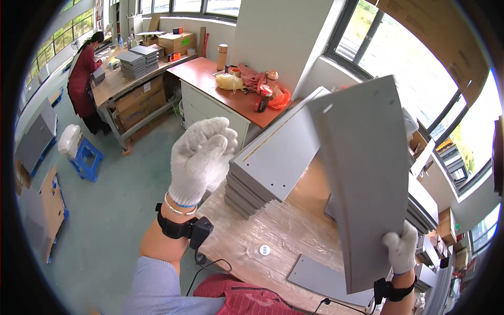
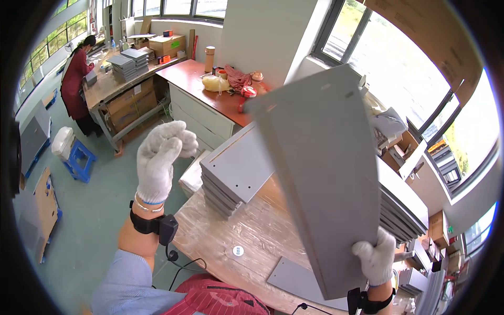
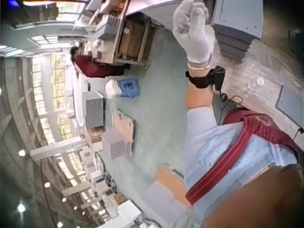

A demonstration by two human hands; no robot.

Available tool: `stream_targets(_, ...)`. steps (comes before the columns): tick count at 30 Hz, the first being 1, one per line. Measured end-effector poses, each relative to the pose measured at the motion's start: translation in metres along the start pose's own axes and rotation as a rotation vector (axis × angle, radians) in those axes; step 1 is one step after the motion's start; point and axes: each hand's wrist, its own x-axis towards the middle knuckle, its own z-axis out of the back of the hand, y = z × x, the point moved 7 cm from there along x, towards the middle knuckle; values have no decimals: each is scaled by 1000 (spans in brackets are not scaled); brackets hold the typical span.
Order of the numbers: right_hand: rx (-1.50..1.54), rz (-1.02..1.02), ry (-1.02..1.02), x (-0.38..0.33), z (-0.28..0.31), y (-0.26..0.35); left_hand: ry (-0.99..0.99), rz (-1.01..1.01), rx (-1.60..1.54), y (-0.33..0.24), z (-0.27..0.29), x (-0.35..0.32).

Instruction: The person sands the edges of gray metal panels using a blue sanding block and wipes them with a white cloth. They repeatedly pick up panels from a stack, sand the edges, wipe the surface, and place them back on the stack.

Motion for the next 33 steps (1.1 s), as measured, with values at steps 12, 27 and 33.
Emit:
stream_targets(12,731,-417,-69,177,-125,-59,77,209,285,111,13,-5)
stream_targets(27,631,-523,-135,251,-202,-102,102,-259,439,78,2,-23)
stream_targets(33,582,-499,-150,251,-207,-93,-76,63,369,98,-5,-21)
